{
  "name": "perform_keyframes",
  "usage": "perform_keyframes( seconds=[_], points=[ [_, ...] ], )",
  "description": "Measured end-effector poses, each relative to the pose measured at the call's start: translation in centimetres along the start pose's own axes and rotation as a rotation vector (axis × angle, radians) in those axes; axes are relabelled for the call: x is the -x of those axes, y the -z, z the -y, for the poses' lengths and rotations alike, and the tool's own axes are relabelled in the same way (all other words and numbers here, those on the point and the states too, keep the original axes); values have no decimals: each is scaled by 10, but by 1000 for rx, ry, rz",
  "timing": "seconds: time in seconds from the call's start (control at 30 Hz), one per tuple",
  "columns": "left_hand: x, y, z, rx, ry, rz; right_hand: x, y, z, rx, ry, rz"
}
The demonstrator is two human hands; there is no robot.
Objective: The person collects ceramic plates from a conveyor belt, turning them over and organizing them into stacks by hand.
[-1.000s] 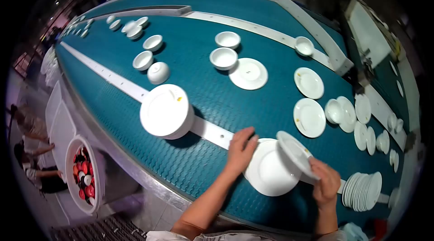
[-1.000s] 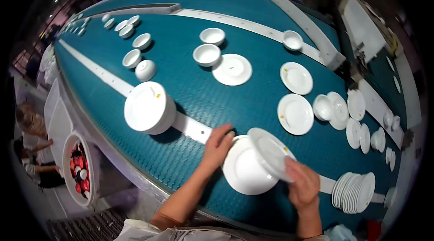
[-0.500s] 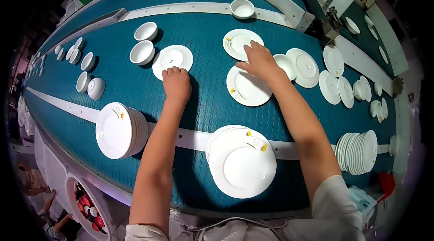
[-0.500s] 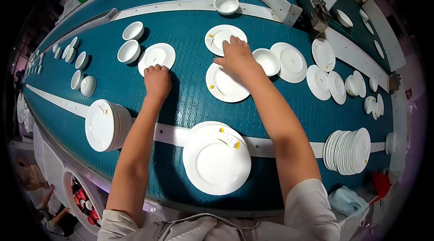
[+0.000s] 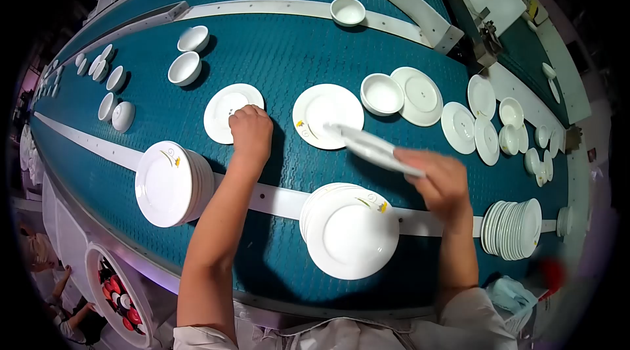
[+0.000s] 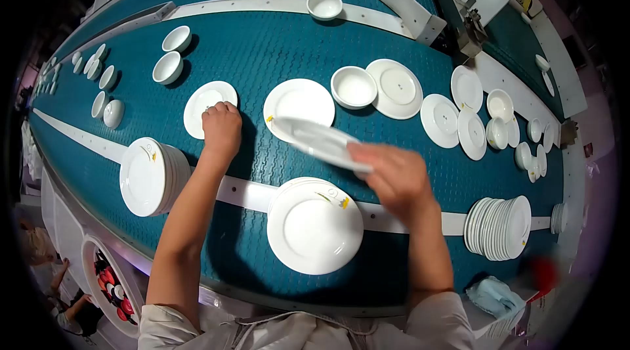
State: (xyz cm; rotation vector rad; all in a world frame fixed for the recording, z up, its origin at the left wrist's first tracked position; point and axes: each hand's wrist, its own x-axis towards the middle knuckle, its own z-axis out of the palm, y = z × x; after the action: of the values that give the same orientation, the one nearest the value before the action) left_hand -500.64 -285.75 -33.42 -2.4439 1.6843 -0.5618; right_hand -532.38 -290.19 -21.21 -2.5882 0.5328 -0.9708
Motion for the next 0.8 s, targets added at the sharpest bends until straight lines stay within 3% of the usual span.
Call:
perform_keyframes(
  seconds=[0.03, 0.07, 0.17, 0.23, 0.27, 0.33, 0.37, 0.43, 0.5, 0.57, 0.67, 0.77, 0.8],
  points=[
    [-2, 6, 9, 41, 25, -75, 28, 6, 24, -113, -84, 93],
    [-4, 13, 16, 82, 42, -151, 46, 12, 49, 82, 27, 147],
    [-12, 39, 36, 285, 266, -538, 75, 15, 81, 98, 59, 361],
    [-12, 58, 37, 869, 496, -571, 81, 23, 84, -31, 16, 481],
    [-12, 56, 37, 1098, 537, -488, 86, 29, 74, -176, -10, 466],
    [-17, 34, 31, 1544, 606, -296, 74, 43, 39, -132, -111, 298],
    [-20, 21, 15, 1500, 583, -200, 79, 37, 1, 18, -67, 90],
    [-28, -10, -9, 1315, 536, 1, 55, 21, -64, 153, -286, -17],
    [-32, -40, -30, 1233, 552, 113, 48, -12, -141, 528, -233, 62],
    [-33, -21, -50, 1078, 611, 142, 31, -34, -191, 741, -54, 204],
    [-33, 3, -79, 833, 595, 264, -3, -52, -215, 751, -95, 545],
    [-27, 4, -99, 1301, 600, -44, -20, -58, -220, 846, -47, 667],
    [-22, 8, -104, 1537, 602, -128, -15, -55, -225, 793, -40, 491]
  ],
)
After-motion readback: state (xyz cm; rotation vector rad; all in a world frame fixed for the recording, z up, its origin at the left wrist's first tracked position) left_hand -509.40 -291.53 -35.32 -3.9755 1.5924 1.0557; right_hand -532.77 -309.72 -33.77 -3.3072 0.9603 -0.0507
